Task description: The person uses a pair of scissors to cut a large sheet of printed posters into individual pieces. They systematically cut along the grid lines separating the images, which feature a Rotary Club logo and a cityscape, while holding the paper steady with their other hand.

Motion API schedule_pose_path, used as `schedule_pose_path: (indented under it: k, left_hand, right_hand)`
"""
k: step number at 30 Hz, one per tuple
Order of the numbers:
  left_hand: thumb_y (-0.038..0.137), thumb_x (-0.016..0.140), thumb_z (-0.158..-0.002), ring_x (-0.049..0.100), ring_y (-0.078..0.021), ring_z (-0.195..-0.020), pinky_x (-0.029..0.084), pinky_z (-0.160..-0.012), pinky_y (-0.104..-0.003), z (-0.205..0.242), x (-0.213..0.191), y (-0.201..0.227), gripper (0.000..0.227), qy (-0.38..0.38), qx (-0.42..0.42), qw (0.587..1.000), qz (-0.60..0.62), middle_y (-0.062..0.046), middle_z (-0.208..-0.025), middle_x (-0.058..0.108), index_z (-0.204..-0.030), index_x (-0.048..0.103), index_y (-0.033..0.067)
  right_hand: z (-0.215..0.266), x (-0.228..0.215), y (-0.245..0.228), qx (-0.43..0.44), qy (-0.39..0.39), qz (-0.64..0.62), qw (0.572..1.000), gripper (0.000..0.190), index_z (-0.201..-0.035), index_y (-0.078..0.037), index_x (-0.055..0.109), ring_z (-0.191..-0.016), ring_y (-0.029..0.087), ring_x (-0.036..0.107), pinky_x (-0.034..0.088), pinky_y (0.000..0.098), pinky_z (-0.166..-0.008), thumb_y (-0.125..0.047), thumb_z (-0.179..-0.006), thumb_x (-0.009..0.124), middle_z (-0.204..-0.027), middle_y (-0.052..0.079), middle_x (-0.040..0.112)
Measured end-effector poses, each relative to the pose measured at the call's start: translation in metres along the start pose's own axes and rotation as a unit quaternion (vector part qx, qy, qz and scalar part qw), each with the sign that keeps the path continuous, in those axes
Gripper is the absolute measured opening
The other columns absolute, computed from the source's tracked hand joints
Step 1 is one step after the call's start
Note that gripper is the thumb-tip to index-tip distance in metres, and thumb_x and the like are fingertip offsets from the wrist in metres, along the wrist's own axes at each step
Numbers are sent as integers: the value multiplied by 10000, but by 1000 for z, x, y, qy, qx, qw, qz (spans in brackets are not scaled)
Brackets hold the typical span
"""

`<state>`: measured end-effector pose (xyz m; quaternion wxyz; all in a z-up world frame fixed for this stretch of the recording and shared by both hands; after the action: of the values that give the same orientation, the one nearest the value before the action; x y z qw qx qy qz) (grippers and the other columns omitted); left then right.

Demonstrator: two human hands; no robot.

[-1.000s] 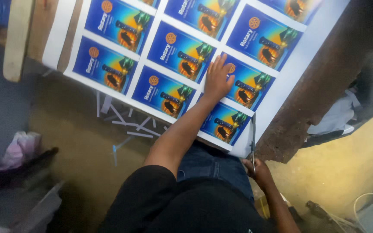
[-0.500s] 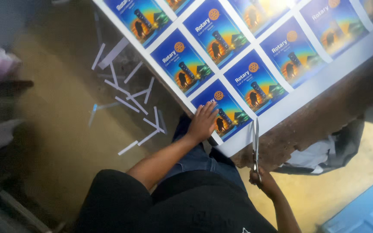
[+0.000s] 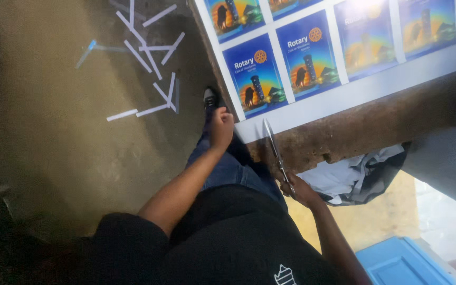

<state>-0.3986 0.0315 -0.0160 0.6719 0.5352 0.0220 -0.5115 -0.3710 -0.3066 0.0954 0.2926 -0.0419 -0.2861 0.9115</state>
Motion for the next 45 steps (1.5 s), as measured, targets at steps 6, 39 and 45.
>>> schedule_pose_path:
  k: [6,39,45]
  left_hand:
    - [324,784,-822,768,-226,-917,596,-840,-372,16,29,-26,327,-102,-100,985,93,-1,-993,771,-1135,726,253]
    - [269,669,-927,717,-109,-674,541,-626,-201,12,24,2,170,-159,-146,949,228,-71,-769,745,-903,731,112]
    - [283,673,-934,747,-123,-697,578,-641,-209,14,13,13,173,-167,-143,956,196,-59,-768,759,-879,738,132]
  right_hand:
    - [-26,12,-3,-124,-76,150,978,645,-970,-6,643,-794,383,716,551,503,-744,-648,-934,592,-806,225,721]
    - [-84,49,16,-33,41,-98,994,356,-953,-52,681,-630,195,702,503,240,-536,-309,-838,900,-676,106,672]
    - [-88,55,11,-75,37,-117,990,306,-917,-58,665,-589,174,694,485,213,-514,-272,-861,876,-641,83,652]
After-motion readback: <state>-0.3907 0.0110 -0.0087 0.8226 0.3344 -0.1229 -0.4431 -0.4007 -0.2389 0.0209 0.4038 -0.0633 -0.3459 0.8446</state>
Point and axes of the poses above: each hand's wrist, its own z-axis away from the middle knuckle, its own x-axis out of the palm, y = z × x, the point moved 2 cm from there along -z, towards the middle knuckle
